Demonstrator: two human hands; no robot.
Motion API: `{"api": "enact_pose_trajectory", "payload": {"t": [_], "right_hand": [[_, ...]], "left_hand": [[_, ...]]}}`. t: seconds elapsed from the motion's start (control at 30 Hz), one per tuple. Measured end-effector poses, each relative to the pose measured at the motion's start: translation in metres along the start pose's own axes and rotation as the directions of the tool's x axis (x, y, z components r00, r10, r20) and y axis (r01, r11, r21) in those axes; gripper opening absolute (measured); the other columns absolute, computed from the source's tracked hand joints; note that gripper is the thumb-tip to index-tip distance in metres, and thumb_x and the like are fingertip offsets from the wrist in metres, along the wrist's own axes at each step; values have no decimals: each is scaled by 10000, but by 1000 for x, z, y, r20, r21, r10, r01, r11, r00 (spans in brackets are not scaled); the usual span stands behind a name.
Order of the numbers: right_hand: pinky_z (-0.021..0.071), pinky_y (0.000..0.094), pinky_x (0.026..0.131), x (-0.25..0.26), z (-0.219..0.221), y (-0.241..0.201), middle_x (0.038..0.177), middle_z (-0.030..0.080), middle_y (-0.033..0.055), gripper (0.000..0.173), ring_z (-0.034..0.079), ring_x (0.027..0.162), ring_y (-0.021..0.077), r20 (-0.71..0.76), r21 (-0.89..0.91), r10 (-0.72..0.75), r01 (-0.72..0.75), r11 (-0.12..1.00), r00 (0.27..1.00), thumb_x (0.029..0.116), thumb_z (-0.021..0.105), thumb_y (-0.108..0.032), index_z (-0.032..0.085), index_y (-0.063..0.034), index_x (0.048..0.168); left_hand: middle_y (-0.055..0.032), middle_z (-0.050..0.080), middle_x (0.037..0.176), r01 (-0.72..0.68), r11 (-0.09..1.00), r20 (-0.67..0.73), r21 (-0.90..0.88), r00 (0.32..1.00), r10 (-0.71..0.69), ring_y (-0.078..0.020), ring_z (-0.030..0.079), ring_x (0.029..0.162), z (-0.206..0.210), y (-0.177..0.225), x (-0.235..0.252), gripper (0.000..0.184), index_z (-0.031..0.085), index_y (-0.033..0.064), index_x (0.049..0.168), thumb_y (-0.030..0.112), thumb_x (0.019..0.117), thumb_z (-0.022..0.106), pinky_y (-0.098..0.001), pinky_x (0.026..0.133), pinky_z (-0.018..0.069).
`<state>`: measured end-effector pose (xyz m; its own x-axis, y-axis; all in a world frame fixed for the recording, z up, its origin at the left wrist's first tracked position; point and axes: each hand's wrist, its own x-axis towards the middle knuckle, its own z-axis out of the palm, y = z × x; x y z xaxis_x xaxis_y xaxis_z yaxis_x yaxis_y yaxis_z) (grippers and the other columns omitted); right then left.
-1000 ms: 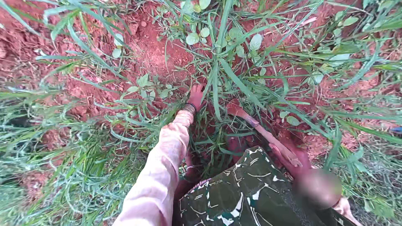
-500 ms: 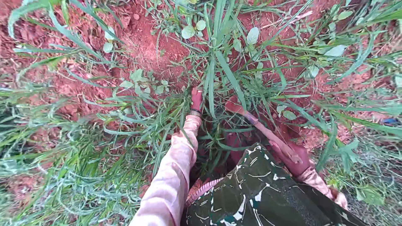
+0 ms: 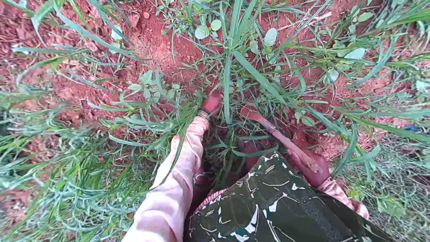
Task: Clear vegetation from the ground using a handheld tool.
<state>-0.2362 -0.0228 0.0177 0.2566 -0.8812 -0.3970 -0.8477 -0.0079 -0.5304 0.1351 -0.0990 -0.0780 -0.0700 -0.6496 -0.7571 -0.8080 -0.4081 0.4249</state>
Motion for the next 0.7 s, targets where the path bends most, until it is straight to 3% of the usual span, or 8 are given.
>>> {"api": "enact_pose_trajectory", "payload": {"t": [0.13,0.23,0.3,0.4,0.5,0.57,0.63,0.7], "right_hand": [[538,535,538,-4,-1,2,659,688,198,587,698,583,344,-10,31,8,-8,999,1000,948,541,-485,726,57,819],[531,552,542,-4,-3,0,664,686,213,591,695,583,363,2,37,28,-28,999,1000,942,540,-473,723,76,821],[528,543,535,-3,-1,3,659,685,212,594,692,574,356,-3,43,33,-33,999,999,945,538,-470,721,80,815],[517,574,566,4,4,-7,676,680,250,581,686,598,393,12,76,98,-99,992,995,939,570,-439,718,114,837],[521,573,575,16,5,-15,691,681,257,606,690,615,397,4,65,79,-79,995,997,950,562,-464,713,114,847],[523,529,573,20,7,-15,689,680,237,627,683,606,346,-17,96,44,-43,994,999,949,559,-493,711,104,835],[526,487,594,25,10,-16,700,689,219,619,685,615,287,-36,138,23,-18,990,999,942,570,-496,717,97,839],[540,491,659,26,9,-22,747,700,237,601,696,670,295,1,153,48,-47,987,999,945,584,-472,716,108,863]], "left_hand": [[-283,633,1336,-15,1000,-213,-2,977,15,-413,556,1331,49,-30,27,345,652,-78,1272,115,990,604,-524,1179,379],[-331,599,1347,171,972,-186,-161,962,-200,-428,544,1337,31,15,-11,376,578,-124,1335,112,1046,536,-513,1164,384],[-381,600,1308,210,944,-284,-256,917,-281,-475,555,1309,29,30,-51,369,570,-178,1312,49,1027,514,-532,1159,381],[-392,629,1239,162,894,-487,-418,791,-371,-472,592,1254,31,12,-86,353,605,-198,1246,68,1049,482,-520,1134,400],[-357,668,1198,48,857,-548,-513,750,-370,-416,642,1207,30,5,-91,352,638,-188,1204,103,1056,507,-494,1105,443],[-247,696,1091,-33,679,-509,-734,688,-517,-229,669,1061,26,6,-96,328,629,-164,1193,99,1073,472,-343,1001,499],[25,551,666,-279,285,-395,-917,525,-754,-2,545,574,0,6,-97,297,551,55,925,170,1124,363,-153,578,493],[107,438,501,-499,-27,-295,-866,553,-779,-2,447,427,-19,-9,-116,460,459,183,756,269,1146,229,-167,462,429]]}}
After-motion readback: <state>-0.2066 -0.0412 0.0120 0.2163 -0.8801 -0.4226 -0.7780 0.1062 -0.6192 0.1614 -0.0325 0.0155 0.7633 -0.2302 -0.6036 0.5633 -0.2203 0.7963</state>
